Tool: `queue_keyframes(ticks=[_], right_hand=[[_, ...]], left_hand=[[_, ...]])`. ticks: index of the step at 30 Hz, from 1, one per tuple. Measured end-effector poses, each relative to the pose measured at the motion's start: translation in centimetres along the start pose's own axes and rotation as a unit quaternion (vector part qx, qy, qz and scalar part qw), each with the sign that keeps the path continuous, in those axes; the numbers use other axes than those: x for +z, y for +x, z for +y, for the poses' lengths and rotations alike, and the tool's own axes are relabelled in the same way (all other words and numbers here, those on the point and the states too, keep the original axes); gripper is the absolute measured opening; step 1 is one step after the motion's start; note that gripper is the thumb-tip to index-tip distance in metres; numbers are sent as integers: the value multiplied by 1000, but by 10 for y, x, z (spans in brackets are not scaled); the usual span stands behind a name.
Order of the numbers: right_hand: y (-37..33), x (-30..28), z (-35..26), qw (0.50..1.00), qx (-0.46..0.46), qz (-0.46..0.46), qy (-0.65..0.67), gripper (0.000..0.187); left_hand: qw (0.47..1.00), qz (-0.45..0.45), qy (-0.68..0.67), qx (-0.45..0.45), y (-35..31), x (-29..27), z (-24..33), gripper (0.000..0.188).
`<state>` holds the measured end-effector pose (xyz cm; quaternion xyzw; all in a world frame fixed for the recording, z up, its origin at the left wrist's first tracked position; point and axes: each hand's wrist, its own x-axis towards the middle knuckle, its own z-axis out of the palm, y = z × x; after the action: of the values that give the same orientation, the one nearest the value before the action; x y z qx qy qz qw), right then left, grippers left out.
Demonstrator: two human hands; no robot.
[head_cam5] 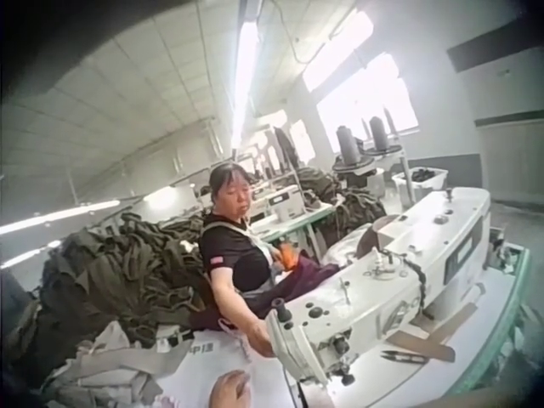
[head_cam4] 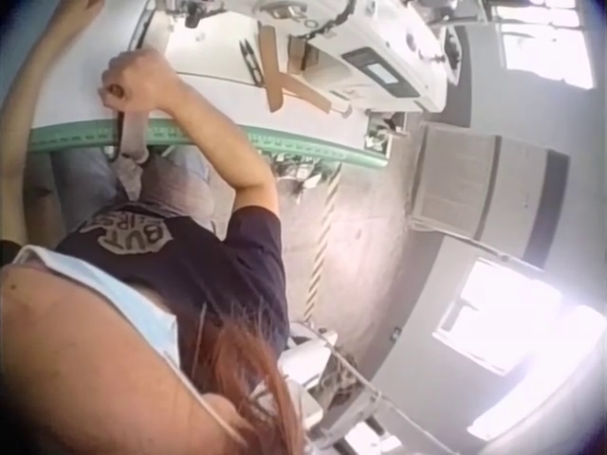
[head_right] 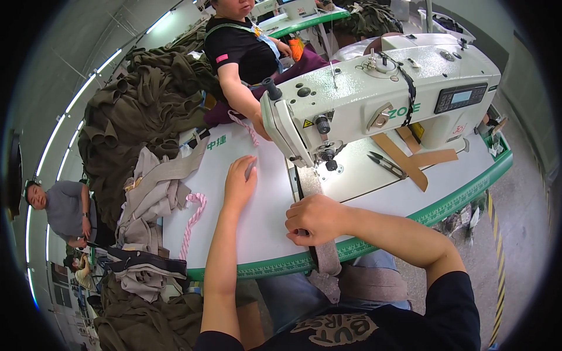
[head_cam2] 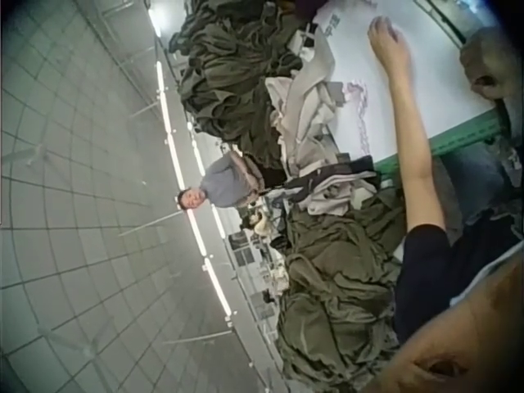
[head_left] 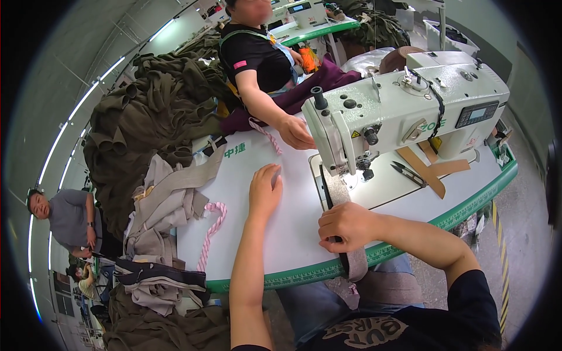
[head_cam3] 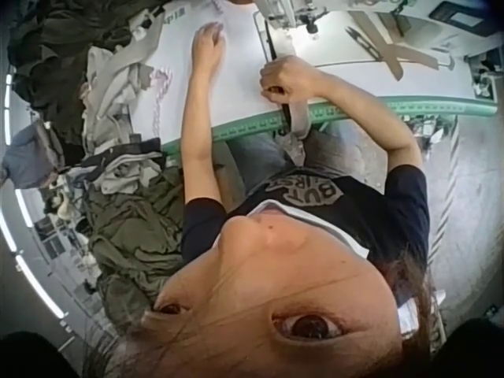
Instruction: Sewing a black fabric strap using an industrial sewing machine.
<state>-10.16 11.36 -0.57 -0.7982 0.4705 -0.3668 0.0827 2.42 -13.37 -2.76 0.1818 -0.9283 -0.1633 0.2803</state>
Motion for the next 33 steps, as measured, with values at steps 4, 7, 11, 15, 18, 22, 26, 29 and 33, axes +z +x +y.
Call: queue_keyframes(ticks=[4,7,11,15,18,22,26,29,33], right_hand=[[-1,0,0,1000,-1,-1,-1,18],[-1,0,0,1000,2,-2,0,18],[0,2,2,1000,-2,7,5,23],[1,0,0,1000,1,-10,7,17],[2,0,-1,1000,5,-5,8,16],[4,0,-2,1000,9,-7,5,15],[3,1,-2,1000,11,-12,1,15],[2,1,-1,1000,15,-15,-1,14],[4,2,-1,1000,13,-12,-3,17]], left_hand=[[1000,-7,5,-4,-1,0,1,29],[1000,-9,0,-9,0,1,1,29],[1000,-12,0,-15,0,0,0,28],[1000,0,-14,-21,1,2,1,28],[999,13,-19,-27,1,1,3,28],[999,26,-26,-28,1,2,7,26],[997,36,-68,-32,2,7,24,25],[993,44,-107,-34,6,18,46,25],[973,33,-187,-128,14,38,70,34]])
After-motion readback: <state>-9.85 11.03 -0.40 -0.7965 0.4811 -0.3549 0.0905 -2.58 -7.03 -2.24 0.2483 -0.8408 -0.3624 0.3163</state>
